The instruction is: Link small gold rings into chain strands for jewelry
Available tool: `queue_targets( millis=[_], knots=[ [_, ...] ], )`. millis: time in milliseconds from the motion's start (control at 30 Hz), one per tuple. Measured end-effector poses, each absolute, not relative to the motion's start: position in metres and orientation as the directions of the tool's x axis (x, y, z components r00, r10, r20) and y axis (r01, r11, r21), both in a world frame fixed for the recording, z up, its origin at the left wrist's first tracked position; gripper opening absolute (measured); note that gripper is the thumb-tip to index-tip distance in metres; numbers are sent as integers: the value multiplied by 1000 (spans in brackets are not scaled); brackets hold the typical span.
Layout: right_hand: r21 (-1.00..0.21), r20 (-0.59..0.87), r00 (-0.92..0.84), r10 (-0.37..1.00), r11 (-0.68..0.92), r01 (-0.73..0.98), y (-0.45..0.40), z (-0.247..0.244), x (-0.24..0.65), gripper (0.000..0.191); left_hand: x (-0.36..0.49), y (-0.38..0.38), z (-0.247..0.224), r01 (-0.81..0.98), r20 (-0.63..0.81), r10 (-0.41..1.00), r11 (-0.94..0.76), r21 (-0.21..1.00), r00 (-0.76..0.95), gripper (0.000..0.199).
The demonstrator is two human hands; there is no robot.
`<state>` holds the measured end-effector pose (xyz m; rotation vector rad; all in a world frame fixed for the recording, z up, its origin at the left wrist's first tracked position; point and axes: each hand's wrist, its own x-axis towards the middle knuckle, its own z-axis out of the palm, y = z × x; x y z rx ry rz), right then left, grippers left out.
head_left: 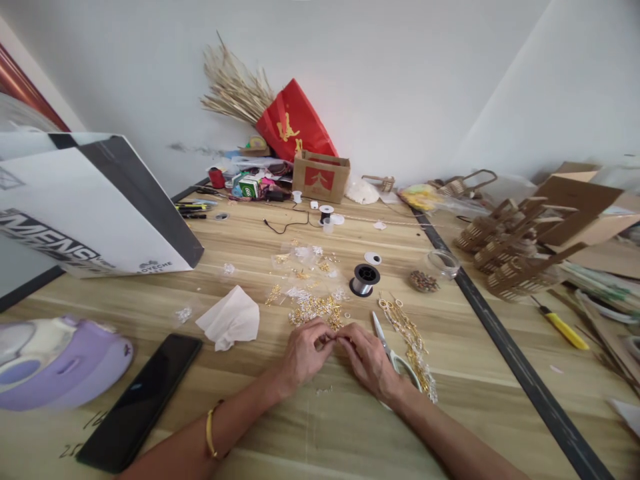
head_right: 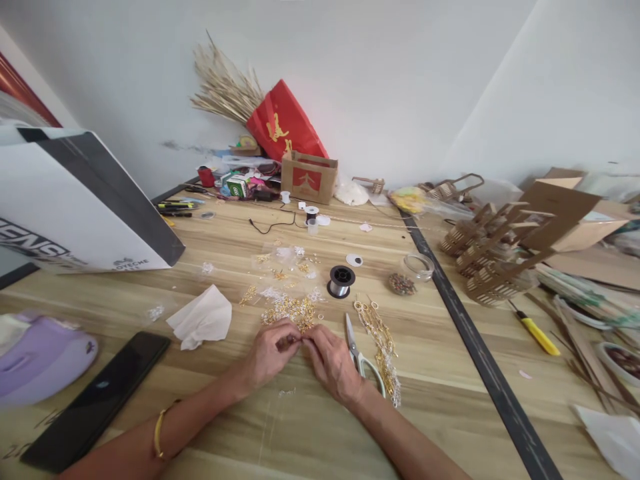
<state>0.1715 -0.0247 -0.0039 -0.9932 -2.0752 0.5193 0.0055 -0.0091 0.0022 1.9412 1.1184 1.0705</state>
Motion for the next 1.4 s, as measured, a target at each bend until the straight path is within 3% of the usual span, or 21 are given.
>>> queue_targets(
  millis=[300,600,867,1000,1400],
  knots=[
    [-798,329,-338,882,451,400,-22,-2,172,19,2,-8,0,435,500,764,-644,630,407,16],
    [-904,186,-332,925,293,312,-19,-1,173,26,-3,-7,-4,522,552,659,-748,410,511,23],
    [-951,92,-360,929,190,245,-18,5,172,33,-3,-7,2,555,661,485,-823,123,572,21],
    [-961,62,-378,924,157,228,-18,7,172,34,-1,-6,5,548,722,427,-833,80,544,23],
    [-983,37,-388,921,103,152,-18,-1,172,32,-1,-7,6,554,704,371,-831,-39,605,17]
  ],
)
